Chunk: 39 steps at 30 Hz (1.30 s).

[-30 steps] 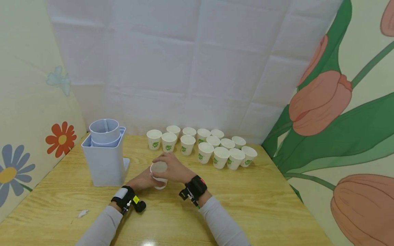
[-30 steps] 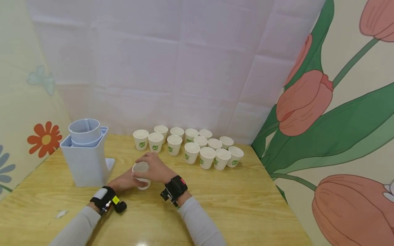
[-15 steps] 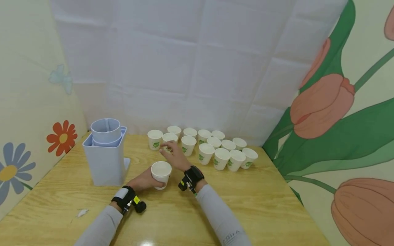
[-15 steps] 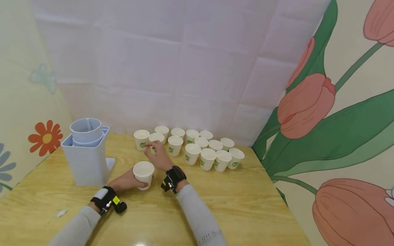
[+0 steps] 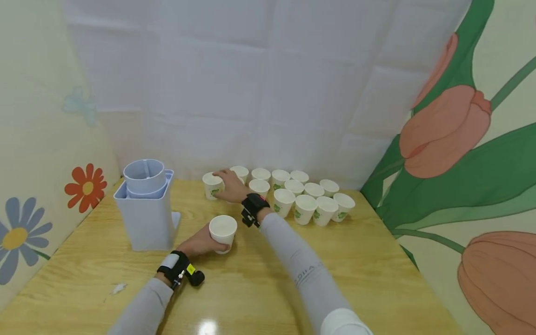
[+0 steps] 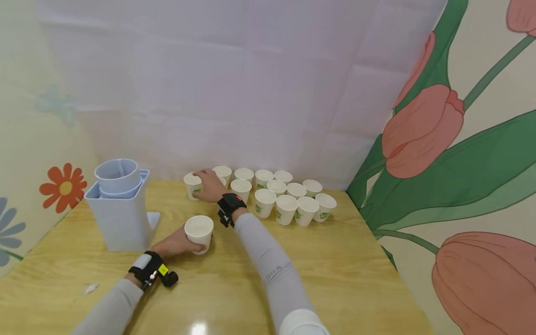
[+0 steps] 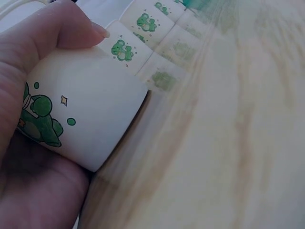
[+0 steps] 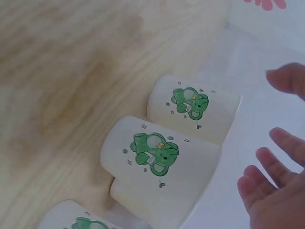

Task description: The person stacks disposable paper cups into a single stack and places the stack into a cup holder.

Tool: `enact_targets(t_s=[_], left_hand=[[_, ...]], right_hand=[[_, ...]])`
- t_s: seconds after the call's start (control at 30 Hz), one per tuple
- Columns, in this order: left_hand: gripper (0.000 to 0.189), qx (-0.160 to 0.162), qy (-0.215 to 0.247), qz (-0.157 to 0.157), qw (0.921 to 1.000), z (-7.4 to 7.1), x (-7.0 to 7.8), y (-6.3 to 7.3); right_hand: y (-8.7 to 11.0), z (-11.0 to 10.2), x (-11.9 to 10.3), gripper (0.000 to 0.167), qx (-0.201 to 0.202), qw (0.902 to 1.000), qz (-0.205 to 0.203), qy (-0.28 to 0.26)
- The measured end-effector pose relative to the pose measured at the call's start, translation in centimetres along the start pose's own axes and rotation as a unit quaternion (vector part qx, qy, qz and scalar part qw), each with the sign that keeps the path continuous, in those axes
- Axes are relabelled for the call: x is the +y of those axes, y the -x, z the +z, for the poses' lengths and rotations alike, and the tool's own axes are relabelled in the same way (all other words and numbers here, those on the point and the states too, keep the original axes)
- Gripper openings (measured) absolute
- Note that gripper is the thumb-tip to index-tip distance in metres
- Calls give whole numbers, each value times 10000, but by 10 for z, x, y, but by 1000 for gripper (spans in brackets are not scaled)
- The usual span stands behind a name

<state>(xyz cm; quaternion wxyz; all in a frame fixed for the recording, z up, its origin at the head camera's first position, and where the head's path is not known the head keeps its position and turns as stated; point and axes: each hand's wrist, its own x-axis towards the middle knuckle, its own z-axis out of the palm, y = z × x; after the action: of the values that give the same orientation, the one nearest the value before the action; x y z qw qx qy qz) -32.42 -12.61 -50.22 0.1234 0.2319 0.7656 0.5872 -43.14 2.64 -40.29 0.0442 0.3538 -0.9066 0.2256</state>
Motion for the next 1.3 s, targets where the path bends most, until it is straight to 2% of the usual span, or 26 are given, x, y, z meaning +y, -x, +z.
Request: enact_targets(t_s=[0.13, 0.23, 0.4, 0.53, 0.63, 0.83, 1.13, 1.3], left_hand=[[83, -3, 128, 44, 9999, -2, -1, 1], [83, -18, 189, 6, 9998, -2, -2, 1], [82, -19, 261, 48, 9996, 3, -4, 0], [82, -1, 236, 80, 9997, 6, -6, 1], [81, 42, 141, 43, 9999, 6, -6, 2], [81, 30, 66, 89, 9999, 1, -4, 1], [83, 36, 38, -17, 10000, 0, -4, -1], [81, 44, 6, 24, 10000, 0, -5, 0]], right_hand=[[-18, -1, -1, 71, -413, 9977, 111, 518], [-28, 0, 2, 73, -456, 9958, 186, 777], [-43, 7, 16, 76, -476, 9941, 438, 874], [-50, 16, 23, 81, -729, 9904, 703, 941], [-54, 24, 25, 85, -850, 9879, 671, 1113], [-60, 35, 25, 83, -753, 9829, 424, 1628], [-56, 27, 5, 69, -905, 9853, 684, 1277], [-50, 26, -2, 66, -956, 9886, 475, 1065]])
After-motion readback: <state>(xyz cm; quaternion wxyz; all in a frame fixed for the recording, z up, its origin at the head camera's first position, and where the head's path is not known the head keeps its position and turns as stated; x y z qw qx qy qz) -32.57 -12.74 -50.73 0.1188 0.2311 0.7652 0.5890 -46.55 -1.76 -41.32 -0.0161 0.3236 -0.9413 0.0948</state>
